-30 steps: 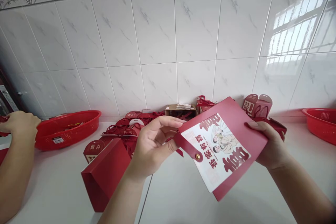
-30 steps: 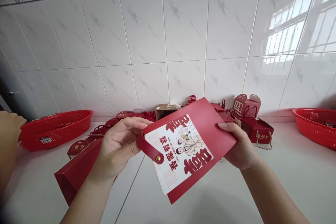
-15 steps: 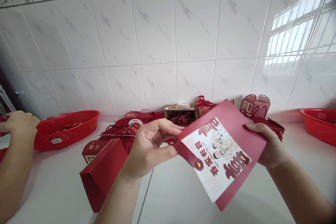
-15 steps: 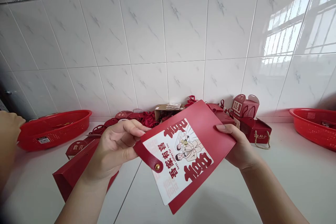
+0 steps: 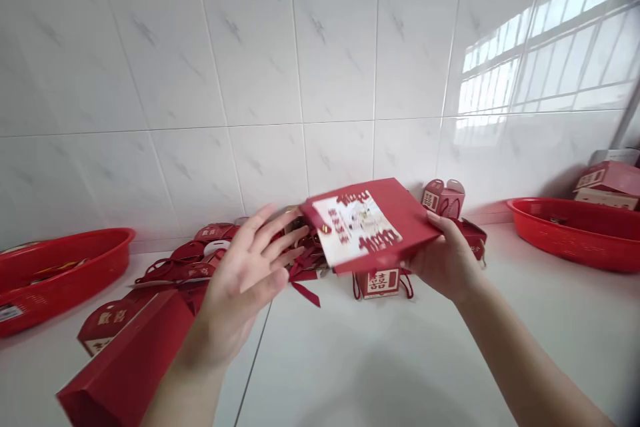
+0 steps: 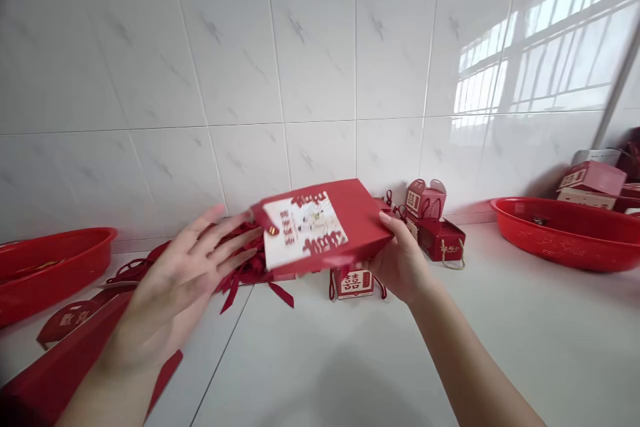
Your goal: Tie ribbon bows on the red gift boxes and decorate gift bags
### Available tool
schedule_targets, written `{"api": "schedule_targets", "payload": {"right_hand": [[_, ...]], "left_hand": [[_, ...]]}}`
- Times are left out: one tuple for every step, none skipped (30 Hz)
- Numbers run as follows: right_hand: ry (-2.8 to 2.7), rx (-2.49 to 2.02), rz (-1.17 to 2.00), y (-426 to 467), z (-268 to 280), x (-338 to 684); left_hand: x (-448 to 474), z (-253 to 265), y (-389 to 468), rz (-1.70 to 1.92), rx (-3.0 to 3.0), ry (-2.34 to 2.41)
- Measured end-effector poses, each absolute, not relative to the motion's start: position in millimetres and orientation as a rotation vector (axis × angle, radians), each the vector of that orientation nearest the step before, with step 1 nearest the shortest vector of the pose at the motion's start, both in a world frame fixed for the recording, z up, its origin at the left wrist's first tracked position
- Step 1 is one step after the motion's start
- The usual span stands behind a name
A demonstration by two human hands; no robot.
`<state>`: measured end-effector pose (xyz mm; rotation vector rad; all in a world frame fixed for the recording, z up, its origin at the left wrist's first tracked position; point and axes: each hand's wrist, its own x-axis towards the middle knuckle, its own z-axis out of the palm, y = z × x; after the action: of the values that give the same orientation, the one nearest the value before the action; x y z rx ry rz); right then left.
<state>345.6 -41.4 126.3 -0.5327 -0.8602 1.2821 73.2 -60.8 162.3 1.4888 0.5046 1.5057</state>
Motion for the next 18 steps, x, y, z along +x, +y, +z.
{"api": "schedule_targets", "payload": {"right_hand": [[-0.802, -0.527, 1.233, -39, 129, 347], [-0.751, -0.518, 1.170, -35, 130, 348], [-0.702, -0.515, 1.088, -32, 131, 351], [-0.651, -0.521, 0.992, -27, 131, 354], [-0.600, -0.530, 0.889, -23, 129, 358], [-0.549, -0.541, 0.793, -19, 127, 362], [-0.502, -0.556, 0.701, -14, 124, 367], [-0.470, -0.577, 0.614, -10, 121, 371], [-0.460, -0.603, 0.537, -7, 118, 375], [-0.472, -0.635, 0.463, -3, 115, 379], [-0.501, -0.675, 0.386, -1, 112, 382], [-0.543, -0.722, 0.312, 2, 109, 384], [-0.588, -0.771, 0.249, 3, 107, 386], [-0.632, -0.817, 0.203, 5, 105, 387], [-0.671, -0.864, 0.160, 6, 103, 387], [-0.707, -0.917, 0.120, 6, 101, 386], [-0.738, -0.972, 0.079, 7, 100, 386], [-0.766, -1.029, 0.037, 7, 99, 385]], "left_hand": [[72, 163, -60, 1.516, 1.499, 0.541], [70, 163, -58, 1.530, 1.510, 0.592], [68, 164, -56, 1.546, 1.521, 0.642], [66, 164, -53, 1.563, 1.529, 0.683], [64, 165, -51, 1.581, 1.531, 0.710], [63, 166, -48, 1.601, 1.522, 0.729], [62, 167, -47, 1.619, 1.505, 0.738], [61, 167, -45, 1.634, 1.486, 0.734], [61, 168, -44, 1.646, 1.472, 0.724], [61, 168, -44, 1.652, 1.465, 0.713], [61, 168, -44, 1.655, 1.466, 0.703], [61, 168, -44, 1.657, 1.477, 0.694], [61, 168, -45, 1.662, 1.491, 0.691], [61, 167, -45, 1.667, 1.505, 0.693], [60, 166, -46, 1.673, 1.518, 0.696], [60, 165, -46, 1.676, 1.530, 0.695], [59, 164, -46, 1.675, 1.541, 0.690], [58, 164, -46, 1.666, 1.549, 0.684]]}}
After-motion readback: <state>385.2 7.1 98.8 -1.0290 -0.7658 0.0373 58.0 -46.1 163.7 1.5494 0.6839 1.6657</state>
